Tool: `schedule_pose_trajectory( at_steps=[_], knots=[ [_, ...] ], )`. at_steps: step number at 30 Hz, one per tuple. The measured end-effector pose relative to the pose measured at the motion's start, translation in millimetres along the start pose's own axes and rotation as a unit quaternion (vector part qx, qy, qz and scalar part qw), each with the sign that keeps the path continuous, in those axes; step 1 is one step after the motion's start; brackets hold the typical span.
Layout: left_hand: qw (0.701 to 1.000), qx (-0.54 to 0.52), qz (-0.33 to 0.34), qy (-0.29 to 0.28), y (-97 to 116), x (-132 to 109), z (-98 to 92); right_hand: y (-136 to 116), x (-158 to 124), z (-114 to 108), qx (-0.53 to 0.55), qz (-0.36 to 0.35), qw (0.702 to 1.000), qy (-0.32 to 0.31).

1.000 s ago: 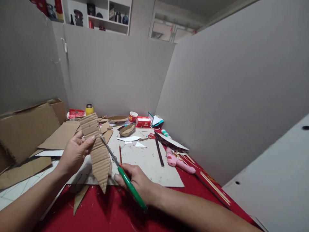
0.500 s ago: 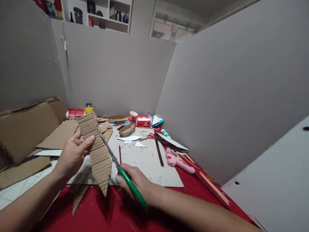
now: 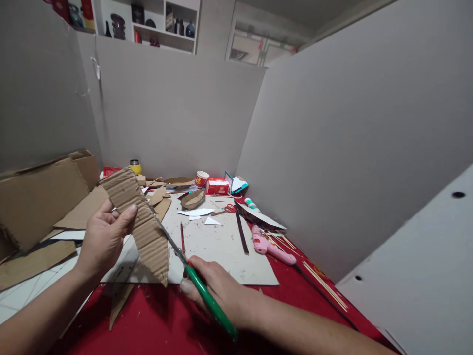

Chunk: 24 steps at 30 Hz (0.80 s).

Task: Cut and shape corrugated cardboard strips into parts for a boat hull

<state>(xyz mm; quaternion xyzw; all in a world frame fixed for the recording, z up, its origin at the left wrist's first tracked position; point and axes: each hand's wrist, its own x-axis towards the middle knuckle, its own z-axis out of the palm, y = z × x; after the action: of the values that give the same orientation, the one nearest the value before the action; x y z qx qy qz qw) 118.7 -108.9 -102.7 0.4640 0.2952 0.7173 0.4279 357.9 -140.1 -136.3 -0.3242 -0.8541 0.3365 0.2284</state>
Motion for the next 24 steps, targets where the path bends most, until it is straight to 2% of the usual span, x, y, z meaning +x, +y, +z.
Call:
schedule_pose_trajectory(
  at_steps=[9, 14, 20, 24],
  knots=[
    [1.0, -0.015, 0.007, 0.01, -0.3, -3.0, 1.0, 6.3, 1.4, 6.2, 0.054, 0.028, 0.998, 0.014],
    [1.0, -0.021, -0.015, 0.012, 0.4, -2.6, 1.7, 9.8, 2.6, 8.9, 0.07, 0.013, 0.997, 0.036],
    [0.998, -0.025, -0.052, -0.011, 1.3, -2.5, 2.0, 10.3, 4.4, 8.6, 0.063, 0.02, 0.997, 0.047],
    [0.998, -0.018, -0.06, -0.013, -0.7, -4.0, 3.2, 9.2, 5.7, 5.8, 0.016, 0.031, 0.998, 0.044]
  ],
)
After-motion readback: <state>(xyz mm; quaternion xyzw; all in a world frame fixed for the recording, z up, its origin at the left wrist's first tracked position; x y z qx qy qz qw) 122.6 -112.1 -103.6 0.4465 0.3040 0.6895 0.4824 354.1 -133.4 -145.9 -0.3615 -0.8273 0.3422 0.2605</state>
